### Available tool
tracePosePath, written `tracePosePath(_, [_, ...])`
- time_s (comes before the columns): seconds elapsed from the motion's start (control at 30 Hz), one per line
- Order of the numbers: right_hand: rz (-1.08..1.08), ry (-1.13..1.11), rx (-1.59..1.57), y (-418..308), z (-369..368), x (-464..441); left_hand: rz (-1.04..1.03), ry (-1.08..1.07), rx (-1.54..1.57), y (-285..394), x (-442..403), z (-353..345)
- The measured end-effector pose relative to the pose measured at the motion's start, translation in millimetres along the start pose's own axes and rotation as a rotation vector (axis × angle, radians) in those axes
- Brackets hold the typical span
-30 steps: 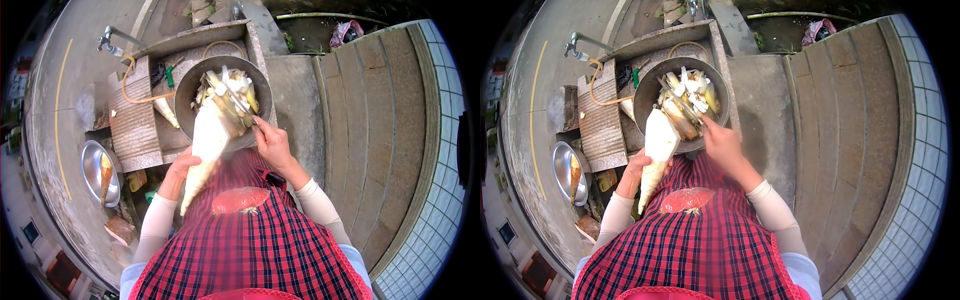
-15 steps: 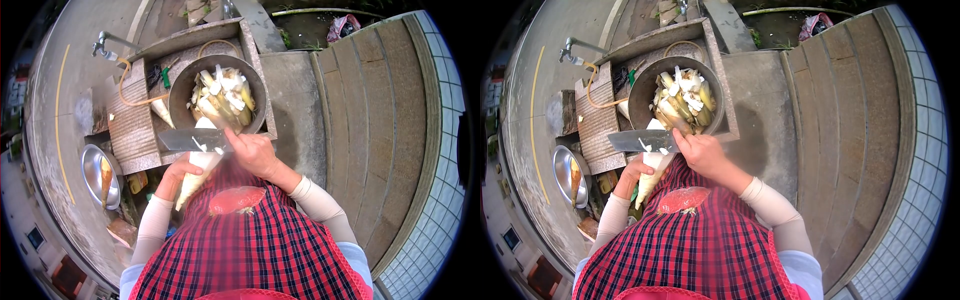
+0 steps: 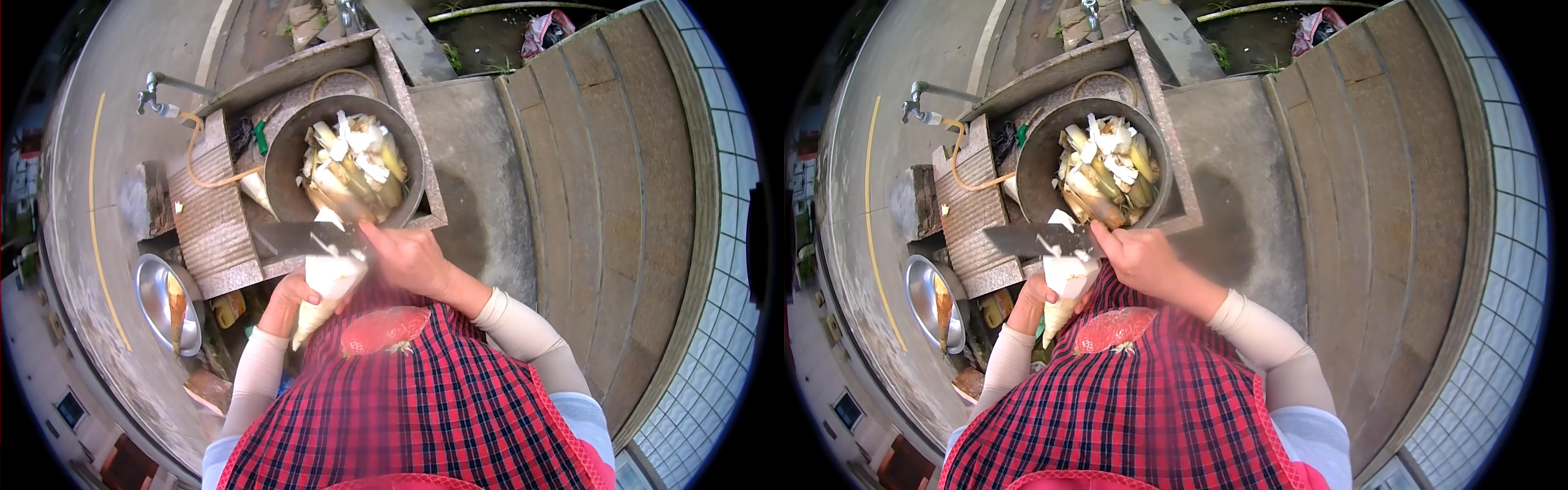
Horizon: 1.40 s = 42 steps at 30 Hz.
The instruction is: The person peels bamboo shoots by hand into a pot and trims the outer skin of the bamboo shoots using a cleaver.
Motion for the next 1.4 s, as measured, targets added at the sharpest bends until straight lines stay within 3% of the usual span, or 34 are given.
tracePosePath(0.1, [-0.346,-0.447,0.152,35,-31,-1,0.013,-0.019,0.065,-5,-2,5])
tracePosePath(0.23, [-0.631,-0.348,-0.198,60,-43,12,-0.04,0.097,0.018,-7,8,17])
tracePosePath(0.37, [-0.679,-0.396,-0.306,62,-23,4,-0.142,0.322,-0.058,4,3,17])
tracePosePath(0.53, [-0.748,-0.359,-0.461,63,-23,10,-0.24,0.436,-0.115,8,7,15])
tracePosePath(0.73, [-0.657,-0.415,-0.316,68,-39,29,-0.287,0.367,0.041,3,14,20])
tracePosePath(1.03, [-0.429,-0.242,-0.32,42,-26,11,-0.32,0.198,0.277,-13,9,20])
tracePosePath(1.13, [-0.403,-0.232,-0.284,42,-25,12,-0.3,0.401,0.066,-6,14,12])
tracePosePath(1.23, [-0.441,-0.309,-0.273,48,-23,14,-0.518,0.649,-0.535,2,5,-14])
tracePosePath(1.27, [-0.454,-0.335,-0.271,49,-22,15,-0.504,0.742,-0.63,4,6,-22])
tracePosePath(1.4, [-0.425,-0.344,-0.229,58,-27,25,-0.587,0.83,-0.919,2,11,-22])
Point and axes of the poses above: each hand's wrist, its own x-axis away from the middle knuckle, its own z-axis out of the back of the hand, y = z × x, the point moved 1 cm from there along -x, towards the middle knuckle, and after that the axes turned 15 degrees about x, right-handed, at the moved point
